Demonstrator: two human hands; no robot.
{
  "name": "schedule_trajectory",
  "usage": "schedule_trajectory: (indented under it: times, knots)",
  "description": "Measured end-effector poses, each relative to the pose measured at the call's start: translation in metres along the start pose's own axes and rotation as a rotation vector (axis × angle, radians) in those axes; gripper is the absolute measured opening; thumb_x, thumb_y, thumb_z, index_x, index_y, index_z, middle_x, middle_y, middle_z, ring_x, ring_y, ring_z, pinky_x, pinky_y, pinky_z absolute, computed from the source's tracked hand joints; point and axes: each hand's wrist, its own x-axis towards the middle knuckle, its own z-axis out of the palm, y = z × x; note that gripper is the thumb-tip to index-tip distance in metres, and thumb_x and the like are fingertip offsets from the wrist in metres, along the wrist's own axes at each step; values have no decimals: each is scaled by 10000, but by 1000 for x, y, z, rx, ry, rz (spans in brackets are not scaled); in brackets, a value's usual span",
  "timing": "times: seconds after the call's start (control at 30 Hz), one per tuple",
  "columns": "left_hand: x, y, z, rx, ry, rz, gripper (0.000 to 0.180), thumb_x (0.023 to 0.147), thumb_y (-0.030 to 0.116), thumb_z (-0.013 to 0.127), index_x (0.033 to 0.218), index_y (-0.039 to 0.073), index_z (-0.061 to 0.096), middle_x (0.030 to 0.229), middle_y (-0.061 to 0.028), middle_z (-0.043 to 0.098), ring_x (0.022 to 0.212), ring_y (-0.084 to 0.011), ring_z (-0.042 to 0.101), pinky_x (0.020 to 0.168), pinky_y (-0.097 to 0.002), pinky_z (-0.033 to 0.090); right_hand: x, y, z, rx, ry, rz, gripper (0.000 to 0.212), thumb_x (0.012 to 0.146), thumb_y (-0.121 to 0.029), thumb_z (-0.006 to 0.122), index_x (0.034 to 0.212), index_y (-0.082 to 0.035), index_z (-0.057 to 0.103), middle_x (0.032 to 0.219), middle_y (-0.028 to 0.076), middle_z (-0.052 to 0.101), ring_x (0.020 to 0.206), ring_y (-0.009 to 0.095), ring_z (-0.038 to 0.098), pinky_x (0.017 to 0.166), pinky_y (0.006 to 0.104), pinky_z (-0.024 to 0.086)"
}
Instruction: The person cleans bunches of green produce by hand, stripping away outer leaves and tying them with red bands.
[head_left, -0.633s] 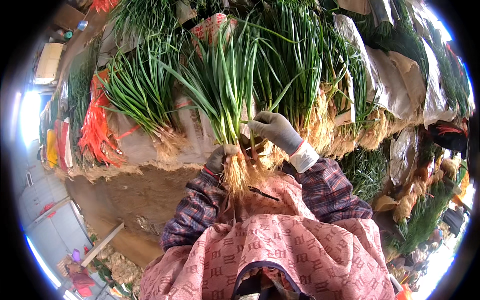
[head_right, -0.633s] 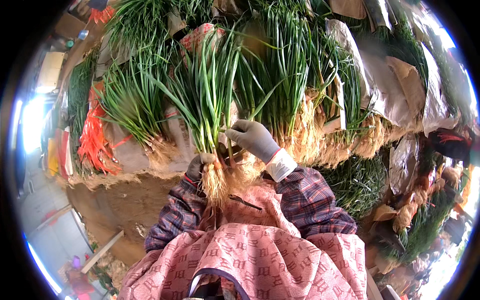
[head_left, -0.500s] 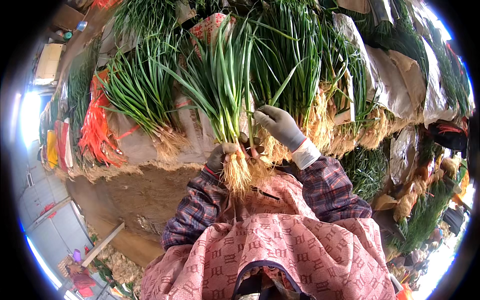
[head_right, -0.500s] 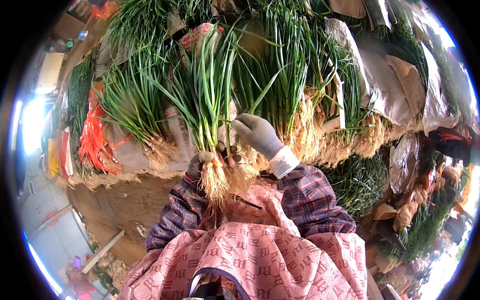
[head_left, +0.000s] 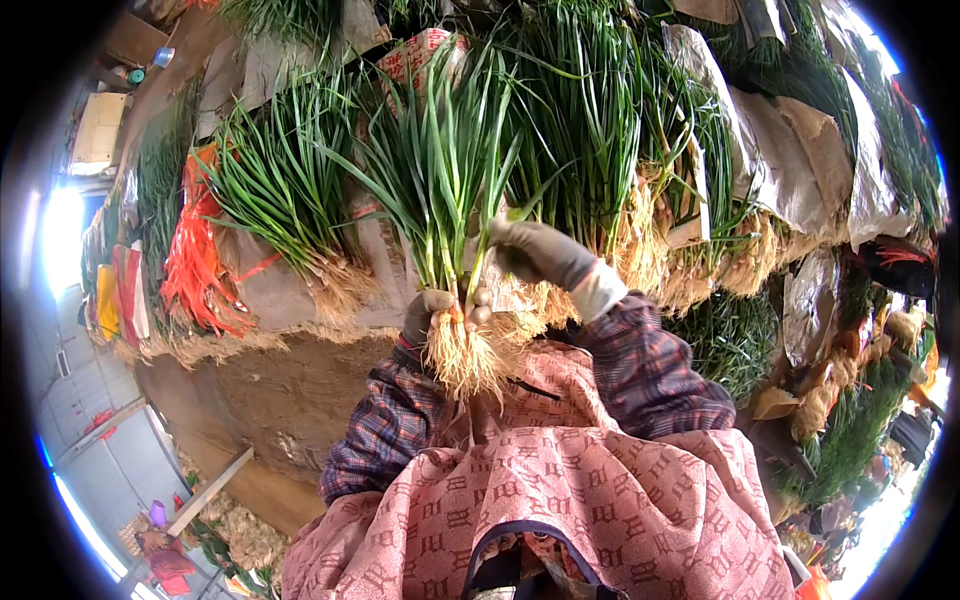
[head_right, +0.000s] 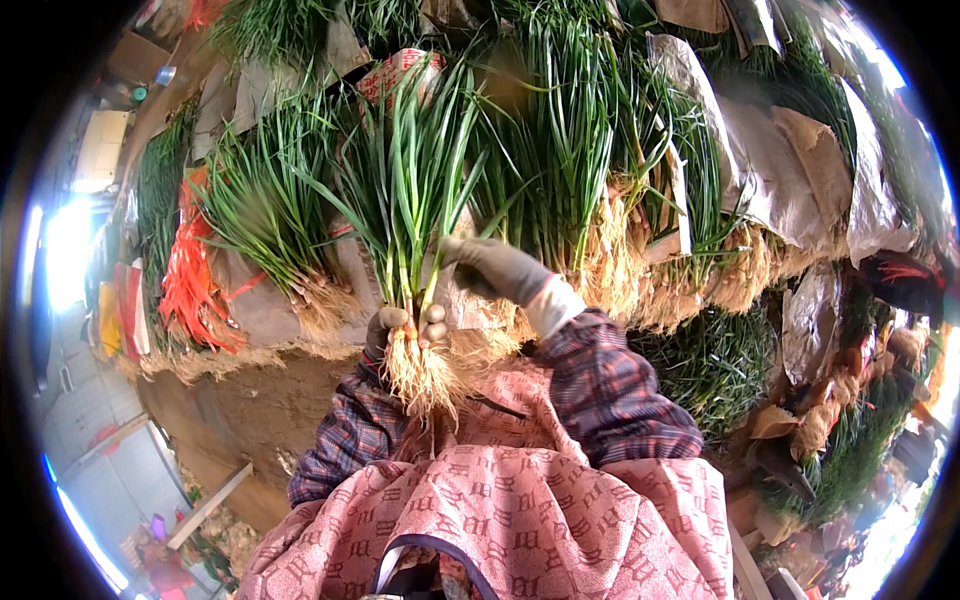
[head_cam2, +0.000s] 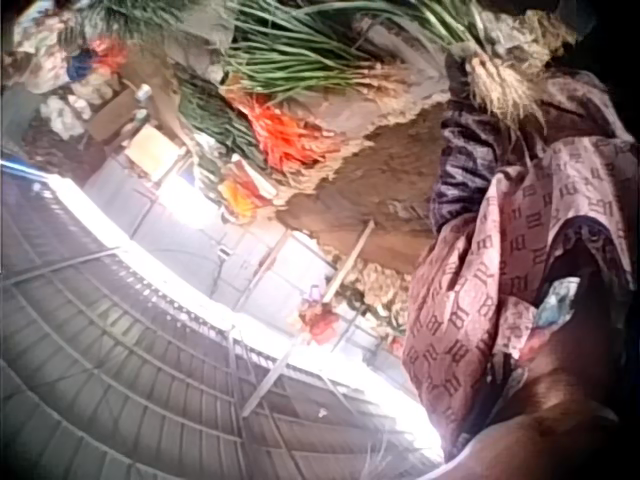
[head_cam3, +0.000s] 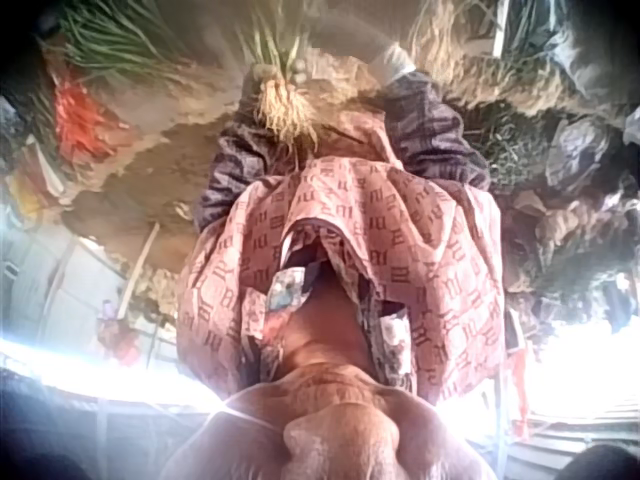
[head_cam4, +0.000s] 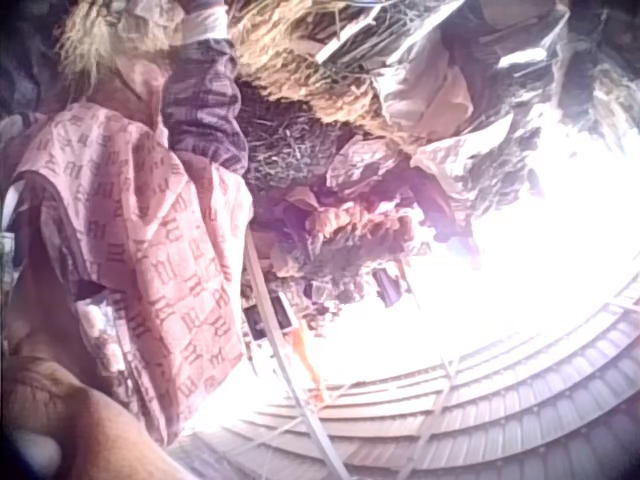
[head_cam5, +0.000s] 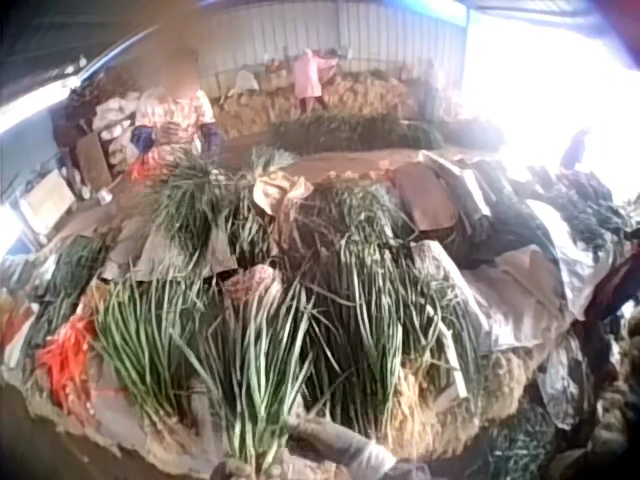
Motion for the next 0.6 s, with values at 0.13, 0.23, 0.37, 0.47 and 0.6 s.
schedule_trajectory:
  times: [0.13, 0.23, 0.37, 0.47, 0.6]
  knots:
    - [-6, 3, 8, 112, 145, 73, 454, 752, 129, 616, 1169, -38, 547, 1079, -267, 608, 979, -379, 622, 923, -534, 491, 23, 12, 24, 281, 110, -176, 250, 924, -322, 647, 990, -82, 659, 606, -66, 487, 453, 34, 371, 412, 201, 274]
    - [-7, 7, 2, -11, -71, -22, 357, 743, 114, 618, 1077, -4, 577, 1113, -246, 588, 1076, -389, 581, 963, -556, 471, 23, 4, 33, -29, 304, -231, 258, 921, -289, 661, 1041, -61, 647, 625, -71, 479, 479, 38, 371, 441, 196, 283]
    - [-5, 5, 6, -54, -118, -65, 302, 766, 177, 624, 1039, 59, 576, 1109, -131, 539, 922, -257, 591, 818, -436, 537, 24, 9, 11, -9, 162, -134, 341, 936, -329, 635, 1130, -49, 629, 655, -62, 510, 476, 34, 355, 439, 194, 286]
    - [-10, 12, 6, -31, -133, -130, 299, 754, 187, 636, 1025, 79, 569, 1066, -109, 518, 872, -240, 571, 786, -412, 527, 25, 14, 10, 79, 118, -164, 387, 936, -351, 626, 1171, -44, 617, 704, -41, 558, 464, 24, 337, 422, 204, 260]
    - [-18, 21, -10, -69, -185, -196, 294, 759, 148, 626, 1038, 87, 555, 1018, -109, 491, 860, -245, 551, 788, -438, 527, 18, 10, 17, 218, 60, -101, 249, 947, -308, 614, 951, -62, 649, 575, -72, 421, 432, 33, 302, 400, 218, 226]
